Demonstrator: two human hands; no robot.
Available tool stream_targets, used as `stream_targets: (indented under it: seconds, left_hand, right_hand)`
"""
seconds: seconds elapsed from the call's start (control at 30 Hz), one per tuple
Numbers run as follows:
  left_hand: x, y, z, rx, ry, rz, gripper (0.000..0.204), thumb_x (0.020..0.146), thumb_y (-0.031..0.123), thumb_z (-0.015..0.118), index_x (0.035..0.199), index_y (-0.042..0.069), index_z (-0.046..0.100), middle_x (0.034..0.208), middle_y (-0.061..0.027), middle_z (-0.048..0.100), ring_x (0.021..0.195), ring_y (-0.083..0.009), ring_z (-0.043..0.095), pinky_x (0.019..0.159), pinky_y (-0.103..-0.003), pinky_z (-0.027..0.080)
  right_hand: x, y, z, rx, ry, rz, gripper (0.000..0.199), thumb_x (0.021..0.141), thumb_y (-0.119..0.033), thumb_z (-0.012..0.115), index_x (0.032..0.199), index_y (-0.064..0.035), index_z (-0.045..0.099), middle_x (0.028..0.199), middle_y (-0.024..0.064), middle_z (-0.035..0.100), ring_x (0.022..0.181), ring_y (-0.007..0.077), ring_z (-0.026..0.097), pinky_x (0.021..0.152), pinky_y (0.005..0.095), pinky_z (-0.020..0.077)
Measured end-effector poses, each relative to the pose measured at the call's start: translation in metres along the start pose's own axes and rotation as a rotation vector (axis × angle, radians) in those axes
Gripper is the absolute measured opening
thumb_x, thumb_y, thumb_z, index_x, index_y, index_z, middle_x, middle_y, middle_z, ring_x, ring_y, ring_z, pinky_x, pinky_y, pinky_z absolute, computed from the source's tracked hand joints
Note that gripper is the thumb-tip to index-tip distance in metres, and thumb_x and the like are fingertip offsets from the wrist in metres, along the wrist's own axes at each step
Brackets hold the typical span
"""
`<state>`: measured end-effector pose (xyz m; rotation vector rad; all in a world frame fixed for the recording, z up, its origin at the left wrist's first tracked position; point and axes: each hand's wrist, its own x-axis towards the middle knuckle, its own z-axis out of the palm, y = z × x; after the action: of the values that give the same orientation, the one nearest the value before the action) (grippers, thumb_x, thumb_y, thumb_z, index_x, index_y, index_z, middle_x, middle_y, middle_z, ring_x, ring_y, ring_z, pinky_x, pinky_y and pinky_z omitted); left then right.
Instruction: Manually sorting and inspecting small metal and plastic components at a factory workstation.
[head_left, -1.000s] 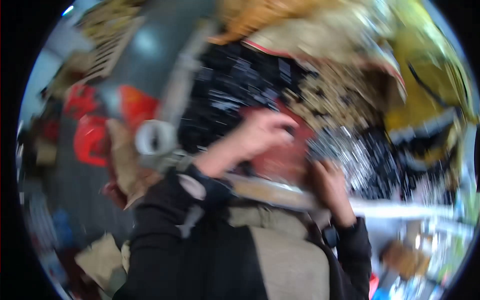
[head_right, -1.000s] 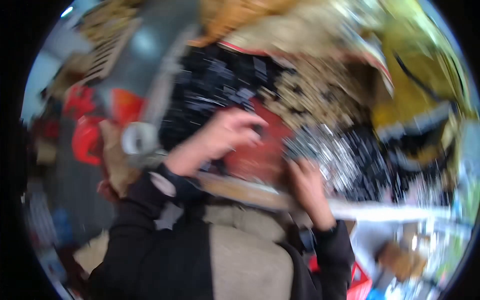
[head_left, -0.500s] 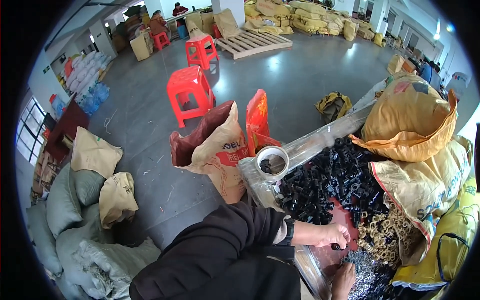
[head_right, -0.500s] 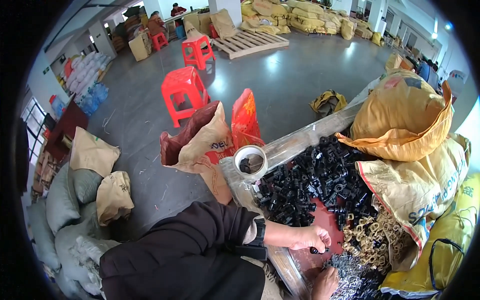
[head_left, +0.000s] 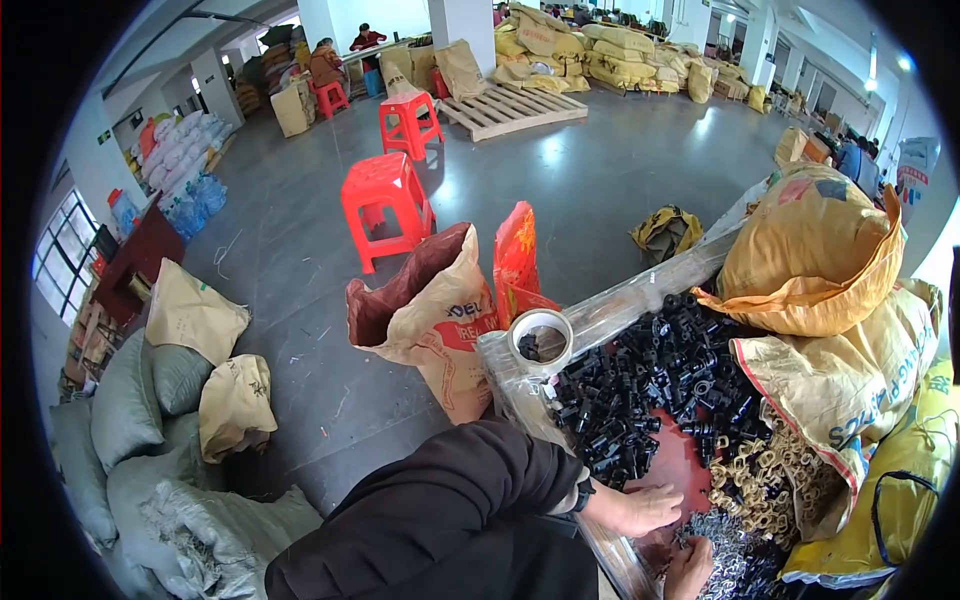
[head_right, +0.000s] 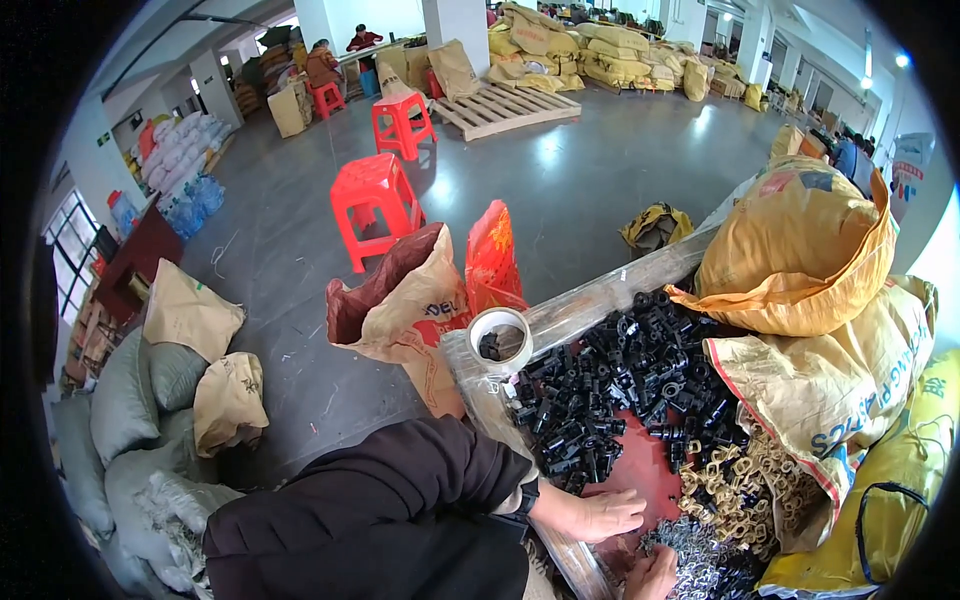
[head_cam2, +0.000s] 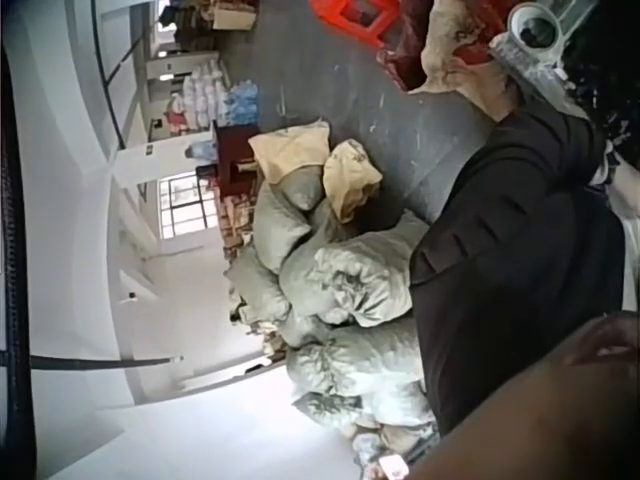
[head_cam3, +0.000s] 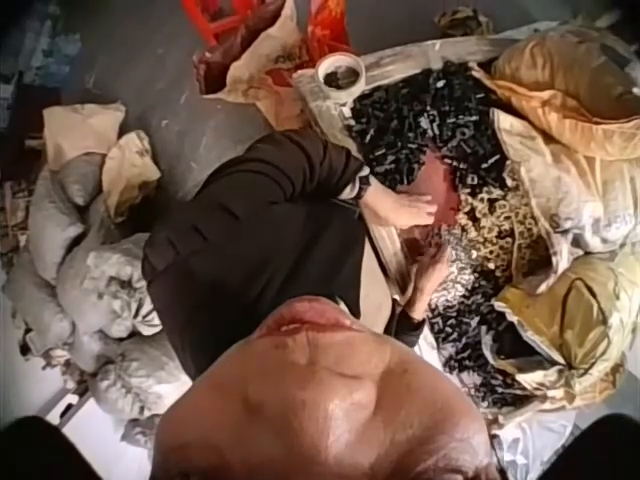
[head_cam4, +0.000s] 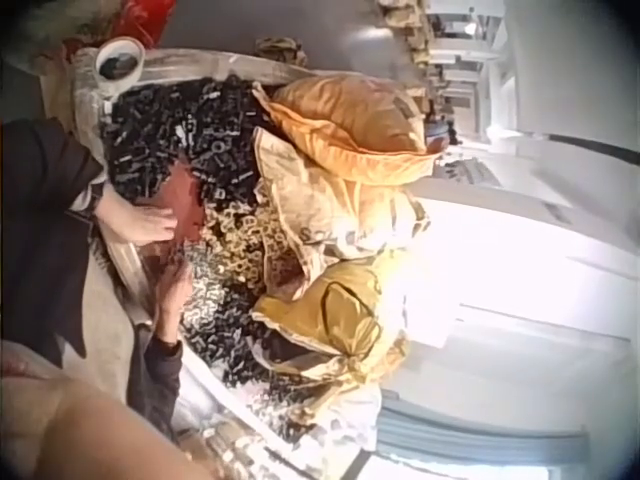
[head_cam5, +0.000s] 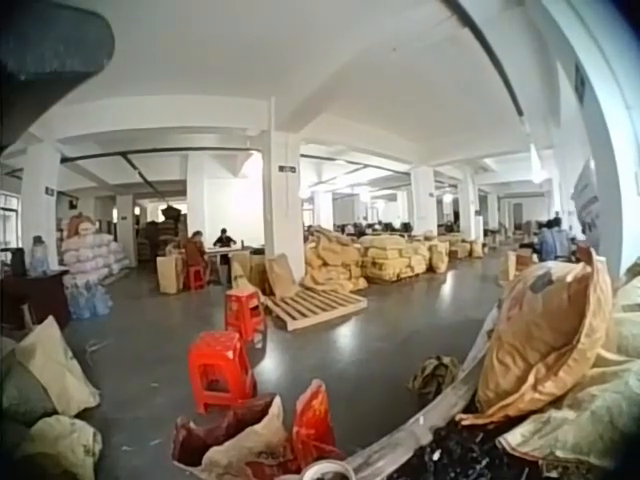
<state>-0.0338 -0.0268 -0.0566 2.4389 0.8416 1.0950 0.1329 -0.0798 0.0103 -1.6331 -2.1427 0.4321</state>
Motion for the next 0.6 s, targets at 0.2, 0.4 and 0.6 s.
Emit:
stream_targets:
  seconds: [0.2, 0.4, 0.6]
  left_hand:
    - [0.018, -0.011, -0.006, -0.272, -0.272, -0.147, 0.026, 0.068, 0.003, 0.051, 0.093, 0.0, 0.042, 0.097, -0.0173, 0.045, 0.065, -0.0296, 0.053, 0.054, -0.037, 0.043]
    - [0.04, 0.021, -0.036, -1.484, -0.324, -0.986, 0.033, 0.066, 0.003, 0.055, 0.096, -0.003, 0.042, 0.085, -0.0141, 0.05, 0.069, -0.022, 0.052, 0.059, -0.034, 0.043]
    - [0.024, 0.008, 0.012, -0.868, -0.285, -0.603, 0.036, 0.061, 0.013, 0.059, 0.09, -0.004, 0.046, 0.075, -0.015, 0.054, 0.067, -0.0183, 0.054, 0.055, -0.032, 0.043]
  right_hand:
    - [-0.005, -0.007, -0.003, 0.281, 0.094, 0.11, 0.013, 0.076, -0.011, 0.047, 0.079, -0.0005, 0.053, 0.076, 0.0129, 0.055, 0.068, 0.024, 0.052, 0.062, 0.0307, 0.041]
    - [-0.007, 0.0, 0.002, 0.775, 0.103, 0.317, 0.01, 0.077, -0.006, 0.046, 0.082, 0.0, 0.052, 0.074, 0.0059, 0.053, 0.068, 0.0143, 0.048, 0.061, 0.0254, 0.0403]
    - [0.002, -0.013, 0.011, 0.965, 0.202, 0.375, 0.01, 0.078, -0.004, 0.045, 0.085, 0.0005, 0.051, 0.074, 0.0063, 0.053, 0.067, 0.014, 0.048, 0.061, 0.0247, 0.0405]
